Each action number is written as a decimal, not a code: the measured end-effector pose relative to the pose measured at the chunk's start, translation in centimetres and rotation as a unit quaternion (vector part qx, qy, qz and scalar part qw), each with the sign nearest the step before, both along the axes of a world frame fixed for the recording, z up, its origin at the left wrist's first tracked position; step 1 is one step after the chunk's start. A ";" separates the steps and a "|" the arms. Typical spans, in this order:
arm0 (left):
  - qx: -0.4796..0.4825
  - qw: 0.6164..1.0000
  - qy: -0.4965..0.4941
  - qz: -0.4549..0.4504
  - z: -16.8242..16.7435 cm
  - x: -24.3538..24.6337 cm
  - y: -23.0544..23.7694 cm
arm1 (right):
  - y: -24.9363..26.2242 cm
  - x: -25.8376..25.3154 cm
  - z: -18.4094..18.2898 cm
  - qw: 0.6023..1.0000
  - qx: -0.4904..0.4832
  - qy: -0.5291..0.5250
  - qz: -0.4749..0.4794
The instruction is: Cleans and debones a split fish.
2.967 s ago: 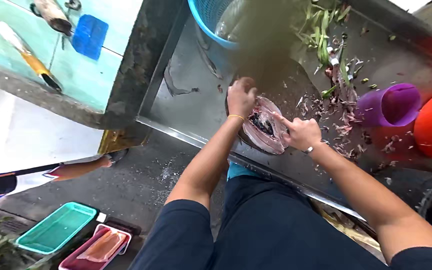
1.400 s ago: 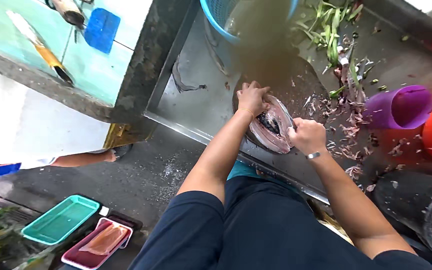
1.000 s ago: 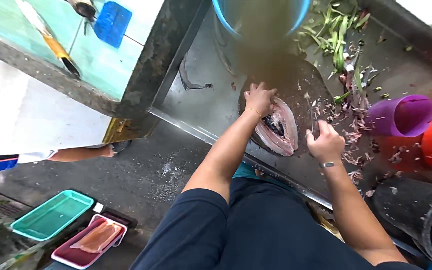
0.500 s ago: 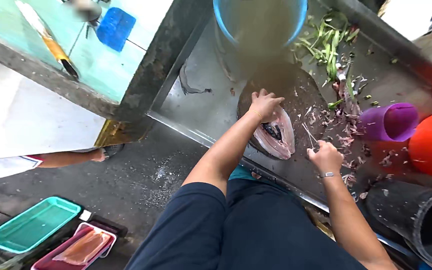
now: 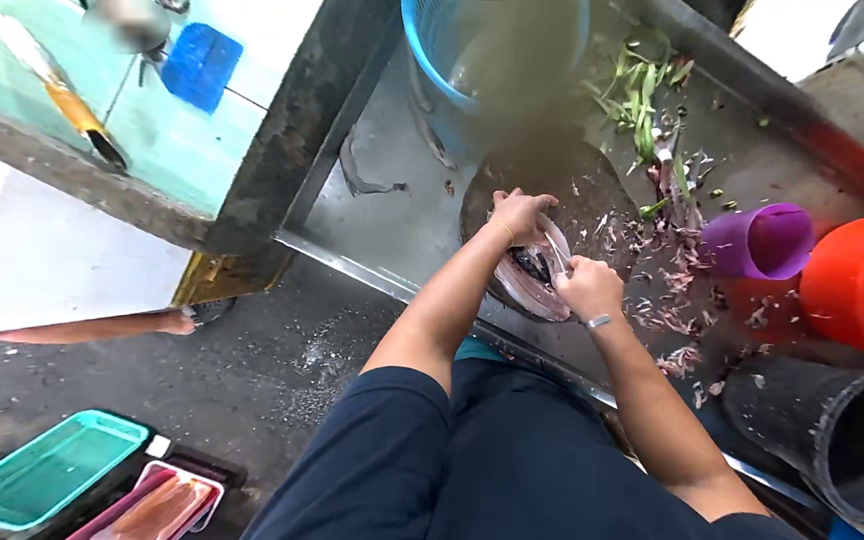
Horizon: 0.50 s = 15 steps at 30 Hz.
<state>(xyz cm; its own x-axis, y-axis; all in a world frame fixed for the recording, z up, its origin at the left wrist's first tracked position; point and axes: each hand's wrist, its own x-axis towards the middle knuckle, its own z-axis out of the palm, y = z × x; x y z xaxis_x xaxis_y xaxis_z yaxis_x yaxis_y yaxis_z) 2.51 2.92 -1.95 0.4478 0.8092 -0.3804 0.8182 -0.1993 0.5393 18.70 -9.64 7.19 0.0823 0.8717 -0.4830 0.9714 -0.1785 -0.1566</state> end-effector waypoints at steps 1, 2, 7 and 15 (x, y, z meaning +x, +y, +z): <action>-0.001 1.000 0.004 0.005 0.1 0.0 0.0 | 0.2 0.1 0.5 1.000 0.008 -0.006 0.008; -0.001 1.000 0.007 0.008 0.2 -0.2 0.3 | 0.4 0.0 1.3 1.000 0.007 -0.016 0.010; -0.012 1.000 0.009 0.005 0.4 0.3 0.0 | 0.1 -0.6 0.9 1.000 -0.011 -0.007 -0.002; -0.015 1.000 0.009 0.014 0.4 0.5 -0.1 | 0.4 0.2 0.9 1.000 -0.013 -0.005 -0.009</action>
<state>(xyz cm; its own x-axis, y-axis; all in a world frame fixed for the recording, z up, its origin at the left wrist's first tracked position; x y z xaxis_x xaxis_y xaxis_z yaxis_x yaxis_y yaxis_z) 2.97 2.84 -1.53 0.4183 0.8092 -0.4126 0.8329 -0.1605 0.5296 18.87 -9.22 8.11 0.1026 0.8572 -0.5046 0.9698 -0.1991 -0.1411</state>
